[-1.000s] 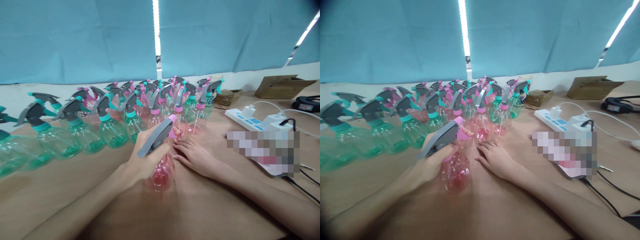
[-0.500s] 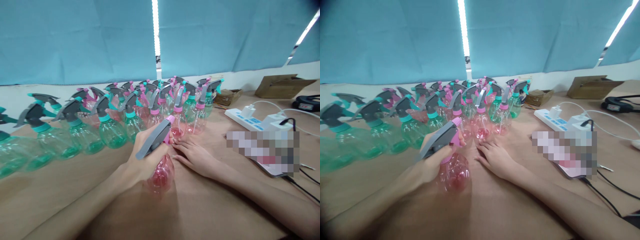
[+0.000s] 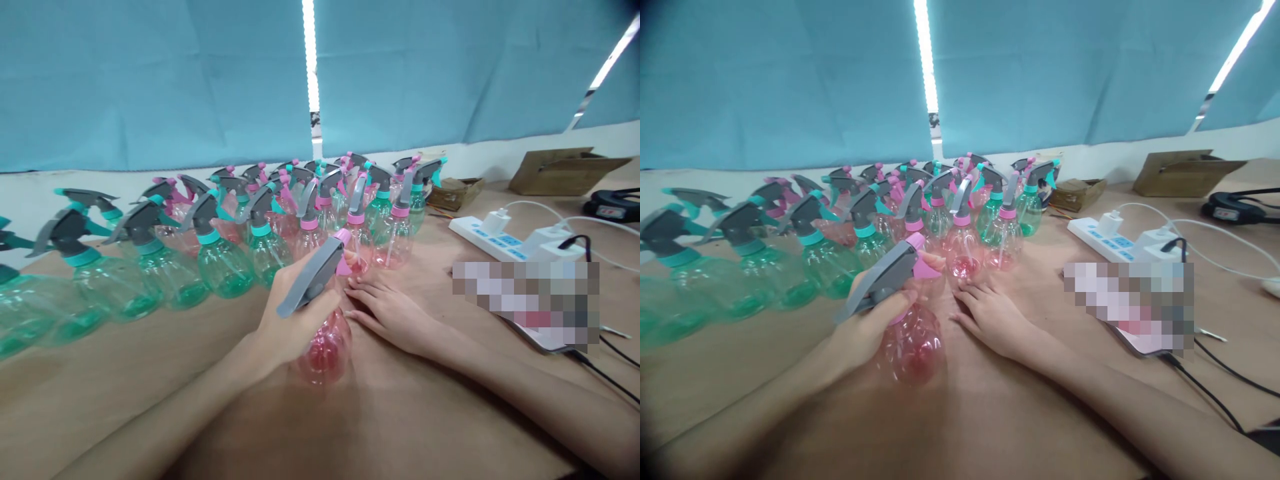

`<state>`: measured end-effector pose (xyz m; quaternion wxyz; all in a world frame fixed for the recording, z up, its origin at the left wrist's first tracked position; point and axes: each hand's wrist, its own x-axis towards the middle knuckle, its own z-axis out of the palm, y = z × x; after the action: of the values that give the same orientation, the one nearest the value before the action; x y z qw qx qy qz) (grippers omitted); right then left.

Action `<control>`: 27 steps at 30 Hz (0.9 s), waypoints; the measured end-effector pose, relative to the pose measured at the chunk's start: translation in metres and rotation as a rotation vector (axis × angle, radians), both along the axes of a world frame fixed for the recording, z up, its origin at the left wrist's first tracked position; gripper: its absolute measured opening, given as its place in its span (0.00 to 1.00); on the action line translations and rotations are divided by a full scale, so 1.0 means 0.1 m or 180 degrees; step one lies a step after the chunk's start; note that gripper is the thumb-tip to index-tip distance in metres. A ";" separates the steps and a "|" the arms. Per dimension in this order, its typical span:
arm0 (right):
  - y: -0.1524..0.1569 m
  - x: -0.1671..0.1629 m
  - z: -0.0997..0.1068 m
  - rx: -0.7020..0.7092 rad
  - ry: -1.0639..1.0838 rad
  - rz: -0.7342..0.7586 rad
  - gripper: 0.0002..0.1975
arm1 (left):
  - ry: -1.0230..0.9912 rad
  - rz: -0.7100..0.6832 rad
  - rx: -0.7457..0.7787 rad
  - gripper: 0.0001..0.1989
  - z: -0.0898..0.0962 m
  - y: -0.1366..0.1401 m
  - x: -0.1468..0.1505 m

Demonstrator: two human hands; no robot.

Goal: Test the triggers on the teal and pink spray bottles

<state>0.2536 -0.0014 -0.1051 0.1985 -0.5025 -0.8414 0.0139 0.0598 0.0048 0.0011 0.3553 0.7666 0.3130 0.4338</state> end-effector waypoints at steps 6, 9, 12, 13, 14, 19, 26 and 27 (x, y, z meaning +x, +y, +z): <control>0.00 0.00 0.00 -0.0001 -0.0046 -0.0014 0.22 | 0.0077 0.0009 0.0143 0.08 -0.02 0.03 -0.01; 0.00 0.00 0.00 0.0017 -0.0047 -0.0016 0.22 | 0.0088 0.0030 0.0118 0.08 -0.02 0.03 -0.01; 0.00 0.00 0.00 0.0037 -0.0036 -0.0006 0.22 | 0.0153 0.0109 -0.0031 0.05 0.01 -0.02 -0.01; 0.00 0.00 0.00 0.0038 -0.0035 0.0003 0.22 | 0.0175 0.0168 -0.0089 0.05 0.02 -0.04 -0.01; 0.00 0.00 0.00 0.0035 -0.0036 0.0014 0.22 | 0.0199 0.0228 -0.0144 0.05 0.04 -0.07 0.00; 0.00 0.00 0.00 0.0019 -0.0052 0.0014 0.23 | 0.0189 0.0356 -0.0302 0.04 0.07 -0.17 0.01; 0.00 0.00 -0.01 0.0041 0.0003 0.0018 0.22 | 0.0173 0.0377 -0.0448 0.04 0.06 -0.15 0.02; 0.00 0.00 -0.01 0.0042 0.0005 0.0020 0.22 | 0.0170 0.0366 -0.0447 0.04 0.06 -0.14 0.02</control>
<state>0.2532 -0.0011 -0.1057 0.2024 -0.4986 -0.8428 0.0093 0.0616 -0.0097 0.0071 0.3742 0.7318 0.3955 0.4099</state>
